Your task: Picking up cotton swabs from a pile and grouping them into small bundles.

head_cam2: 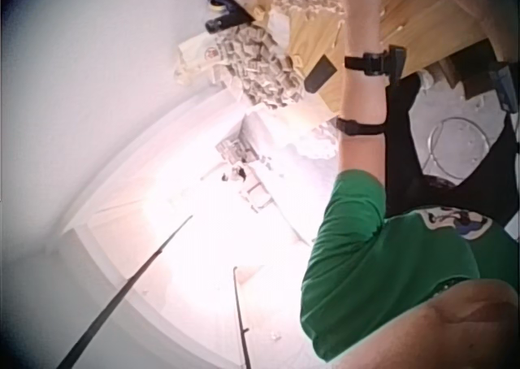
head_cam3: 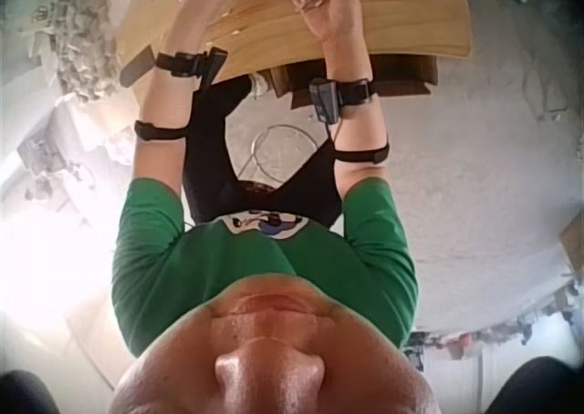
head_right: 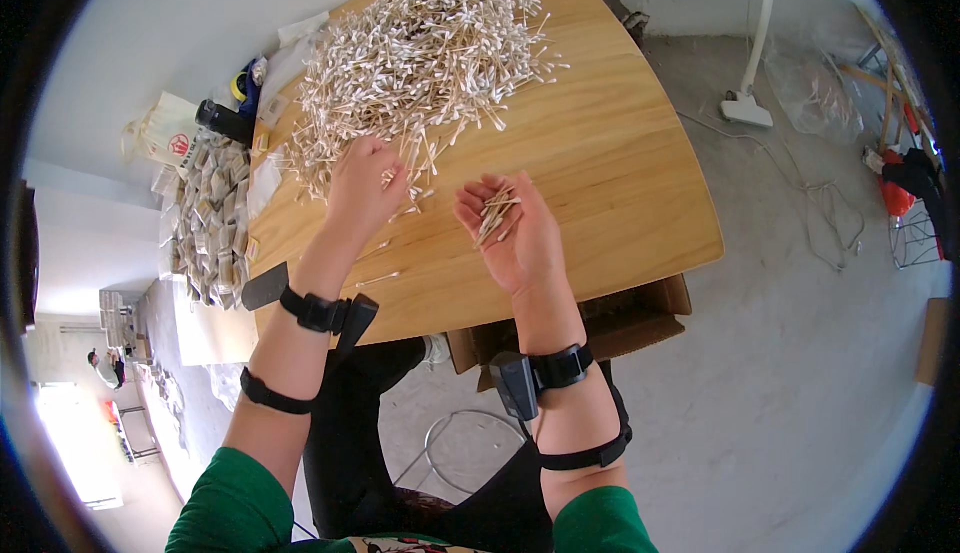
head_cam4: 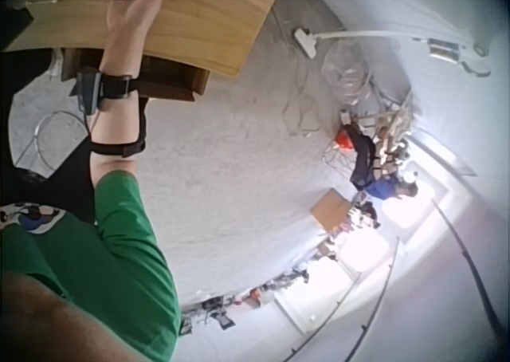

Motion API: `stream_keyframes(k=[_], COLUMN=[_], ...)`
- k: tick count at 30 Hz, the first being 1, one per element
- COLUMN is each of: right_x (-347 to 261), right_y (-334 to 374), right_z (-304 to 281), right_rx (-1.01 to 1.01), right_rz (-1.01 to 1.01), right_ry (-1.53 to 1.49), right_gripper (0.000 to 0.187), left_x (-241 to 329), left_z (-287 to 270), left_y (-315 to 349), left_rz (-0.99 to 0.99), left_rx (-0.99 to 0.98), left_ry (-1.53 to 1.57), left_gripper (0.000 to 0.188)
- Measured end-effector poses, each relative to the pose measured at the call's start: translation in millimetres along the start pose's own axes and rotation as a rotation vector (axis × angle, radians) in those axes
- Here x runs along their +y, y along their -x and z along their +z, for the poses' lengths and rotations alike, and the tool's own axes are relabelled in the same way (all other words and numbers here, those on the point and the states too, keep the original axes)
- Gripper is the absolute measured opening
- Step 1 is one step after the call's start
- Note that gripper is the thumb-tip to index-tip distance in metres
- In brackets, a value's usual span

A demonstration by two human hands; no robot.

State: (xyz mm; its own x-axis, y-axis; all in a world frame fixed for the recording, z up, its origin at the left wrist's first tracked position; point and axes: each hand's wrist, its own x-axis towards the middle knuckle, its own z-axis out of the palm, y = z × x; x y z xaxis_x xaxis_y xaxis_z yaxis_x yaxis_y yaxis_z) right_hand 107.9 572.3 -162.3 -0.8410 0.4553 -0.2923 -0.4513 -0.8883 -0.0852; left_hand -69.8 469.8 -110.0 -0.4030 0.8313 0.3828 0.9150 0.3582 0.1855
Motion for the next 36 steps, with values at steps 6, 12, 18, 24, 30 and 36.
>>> stream_keyframes(k=[6,12,18,24,30,36], right_x=[13,9,4,0,4,9], right_y=[1,4,2,0,-2,5], right_z=[13,10,0,-1,-1,12], right_rx=[0.026,0.055,0.018,0.011,0.024,0.041], right_rz=[0.028,0.001,0.013,0.027,0.016,0.004], right_ry=[0.039,0.042,-0.013,0.006,-0.004,0.039], right_gripper=[0.039,0.037,0.034,0.034,0.037,0.04], left_x=[21,56,4,-5,-8,34], left_z=[-23,-27,31,55,36,11], left_y=[13,20,-29,-48,-33,-15], left_rz=[0.04,0.119,-0.181,-0.244,-0.342,-0.216], left_rx=[-0.041,-0.276,-0.038,-0.157,0.034,-0.193], left_ry=[0.16,0.421,0.114,-0.051,0.281,0.489], left_gripper=[0.006,0.007,0.014,0.019,0.018,0.017])
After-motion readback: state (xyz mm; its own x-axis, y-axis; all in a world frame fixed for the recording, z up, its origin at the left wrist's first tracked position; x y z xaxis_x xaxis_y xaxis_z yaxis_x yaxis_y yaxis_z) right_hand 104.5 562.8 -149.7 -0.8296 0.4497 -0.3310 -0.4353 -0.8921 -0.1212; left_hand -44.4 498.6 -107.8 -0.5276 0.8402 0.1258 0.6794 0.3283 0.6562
